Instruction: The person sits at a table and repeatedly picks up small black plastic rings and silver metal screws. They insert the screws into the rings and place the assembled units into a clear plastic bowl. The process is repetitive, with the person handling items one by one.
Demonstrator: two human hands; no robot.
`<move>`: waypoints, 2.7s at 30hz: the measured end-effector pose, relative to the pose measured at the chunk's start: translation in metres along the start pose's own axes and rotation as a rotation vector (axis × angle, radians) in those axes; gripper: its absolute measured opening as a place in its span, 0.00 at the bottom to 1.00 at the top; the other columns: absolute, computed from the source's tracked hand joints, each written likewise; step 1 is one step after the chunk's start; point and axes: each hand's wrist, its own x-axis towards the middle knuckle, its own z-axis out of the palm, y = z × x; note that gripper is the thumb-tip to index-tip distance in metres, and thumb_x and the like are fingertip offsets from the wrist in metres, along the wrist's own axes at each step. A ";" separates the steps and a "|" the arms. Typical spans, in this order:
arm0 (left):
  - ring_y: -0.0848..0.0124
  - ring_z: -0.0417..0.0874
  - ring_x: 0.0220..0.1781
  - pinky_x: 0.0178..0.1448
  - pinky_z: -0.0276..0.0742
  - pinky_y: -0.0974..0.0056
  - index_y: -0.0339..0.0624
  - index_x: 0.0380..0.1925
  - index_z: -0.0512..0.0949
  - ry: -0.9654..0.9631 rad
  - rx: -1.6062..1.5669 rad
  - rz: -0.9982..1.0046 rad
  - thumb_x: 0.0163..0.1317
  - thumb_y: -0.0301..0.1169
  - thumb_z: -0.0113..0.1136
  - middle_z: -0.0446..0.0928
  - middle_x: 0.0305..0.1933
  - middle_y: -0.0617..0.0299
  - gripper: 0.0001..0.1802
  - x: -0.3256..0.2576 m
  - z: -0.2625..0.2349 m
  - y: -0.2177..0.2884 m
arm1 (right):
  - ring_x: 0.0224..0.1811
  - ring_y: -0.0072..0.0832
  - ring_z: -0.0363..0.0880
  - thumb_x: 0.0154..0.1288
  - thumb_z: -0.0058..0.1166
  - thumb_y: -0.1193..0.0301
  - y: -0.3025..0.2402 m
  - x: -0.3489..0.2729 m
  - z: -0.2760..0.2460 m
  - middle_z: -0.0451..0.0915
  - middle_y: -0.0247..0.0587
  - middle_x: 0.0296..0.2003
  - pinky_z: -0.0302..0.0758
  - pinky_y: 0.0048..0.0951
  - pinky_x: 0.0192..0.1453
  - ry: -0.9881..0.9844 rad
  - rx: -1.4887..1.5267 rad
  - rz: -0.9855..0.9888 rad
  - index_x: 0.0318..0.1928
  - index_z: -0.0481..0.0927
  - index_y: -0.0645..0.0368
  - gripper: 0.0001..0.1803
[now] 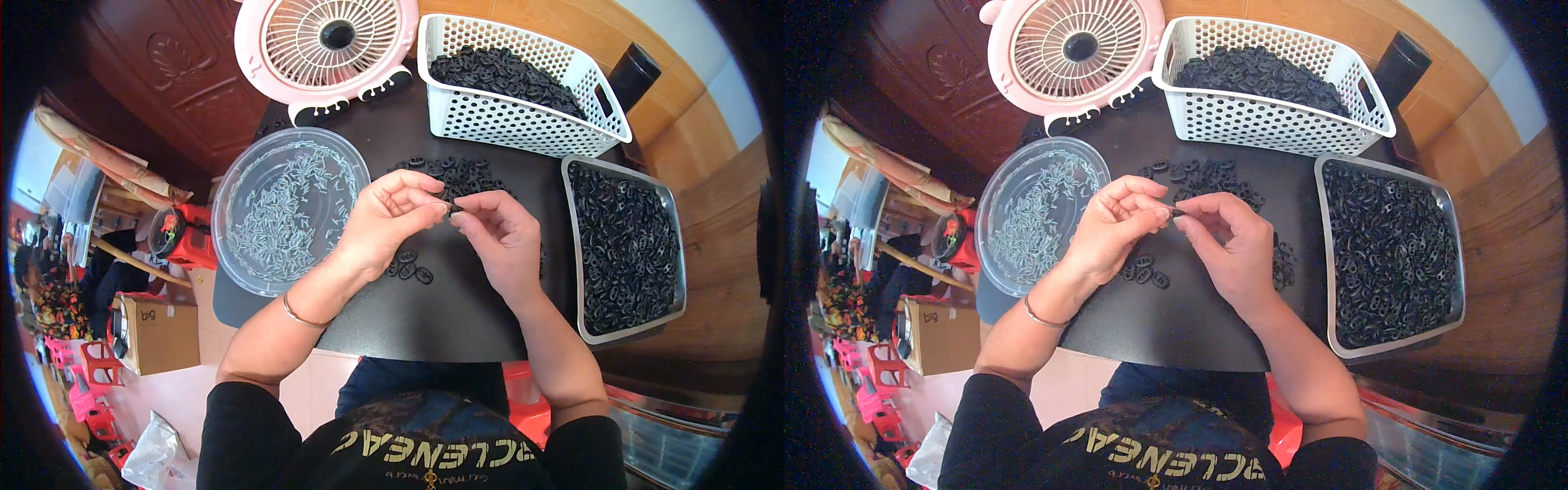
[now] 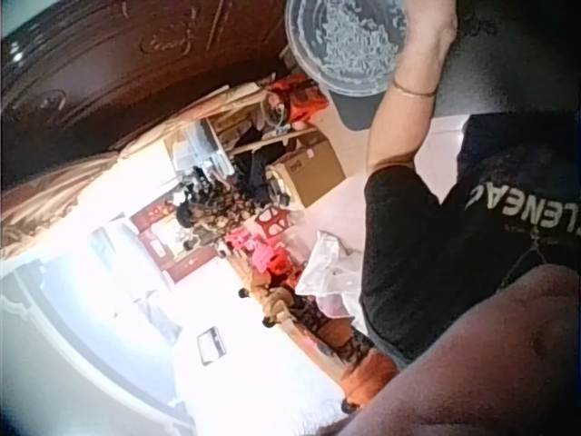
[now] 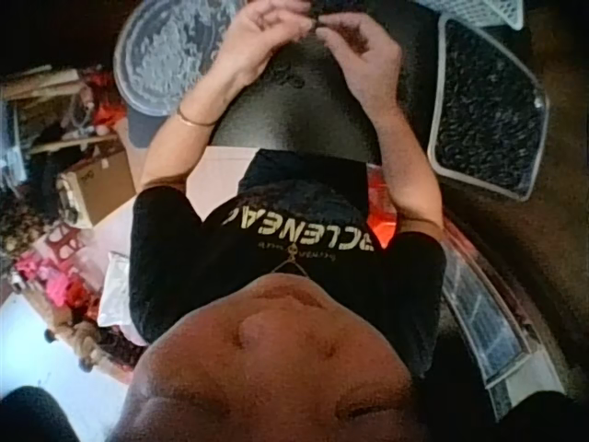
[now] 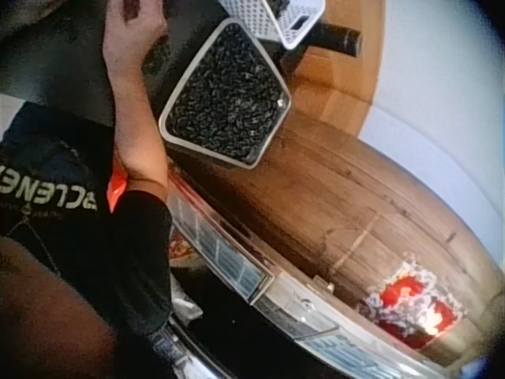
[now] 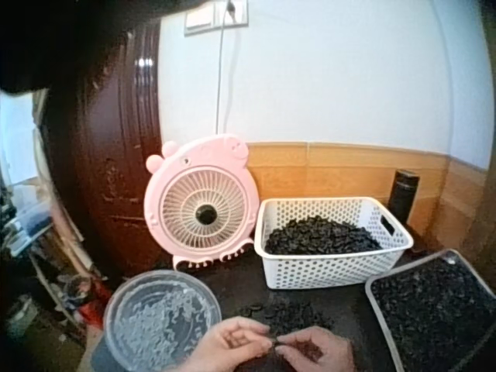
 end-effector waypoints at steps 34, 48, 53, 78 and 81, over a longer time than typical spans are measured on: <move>0.81 0.73 0.26 0.32 0.69 0.77 0.37 0.28 0.74 0.017 0.292 -0.061 0.58 0.29 0.55 0.75 0.25 0.65 0.06 0.000 0.006 0.006 | 0.36 0.21 0.77 0.55 0.52 0.80 0.004 0.003 -0.002 0.77 0.37 0.33 0.73 0.19 0.42 -0.048 0.185 0.144 0.38 0.75 0.65 0.08; 0.84 0.74 0.27 0.31 0.68 0.80 0.33 0.30 0.75 -0.036 0.508 0.044 0.54 0.22 0.57 0.76 0.27 0.66 0.04 -0.004 0.003 0.012 | 0.33 0.22 0.77 0.56 0.53 0.78 -0.001 0.006 -0.008 0.77 0.40 0.32 0.74 0.19 0.40 -0.129 0.267 0.292 0.38 0.74 0.67 0.09; 0.83 0.74 0.26 0.31 0.70 0.78 0.33 0.31 0.75 -0.037 0.431 0.048 0.55 0.24 0.57 0.76 0.26 0.65 0.05 0.000 0.004 0.014 | 0.34 0.21 0.77 0.56 0.53 0.78 0.002 0.006 -0.007 0.77 0.40 0.33 0.74 0.19 0.41 -0.127 0.291 0.272 0.39 0.73 0.66 0.09; 0.82 0.74 0.24 0.30 0.71 0.75 0.34 0.27 0.74 0.014 0.799 0.261 0.55 0.26 0.56 0.75 0.23 0.64 0.05 -0.002 0.006 0.007 | 0.35 0.20 0.76 0.57 0.51 0.79 0.000 0.006 -0.007 0.76 0.36 0.33 0.73 0.19 0.40 -0.155 0.328 0.301 0.40 0.73 0.64 0.09; 0.81 0.75 0.25 0.30 0.71 0.75 0.34 0.29 0.74 0.013 0.585 0.168 0.57 0.27 0.55 0.76 0.24 0.64 0.06 -0.002 0.004 0.007 | 0.35 0.21 0.76 0.55 0.52 0.81 0.006 0.005 -0.006 0.76 0.35 0.32 0.73 0.20 0.40 -0.099 0.126 0.067 0.36 0.74 0.63 0.07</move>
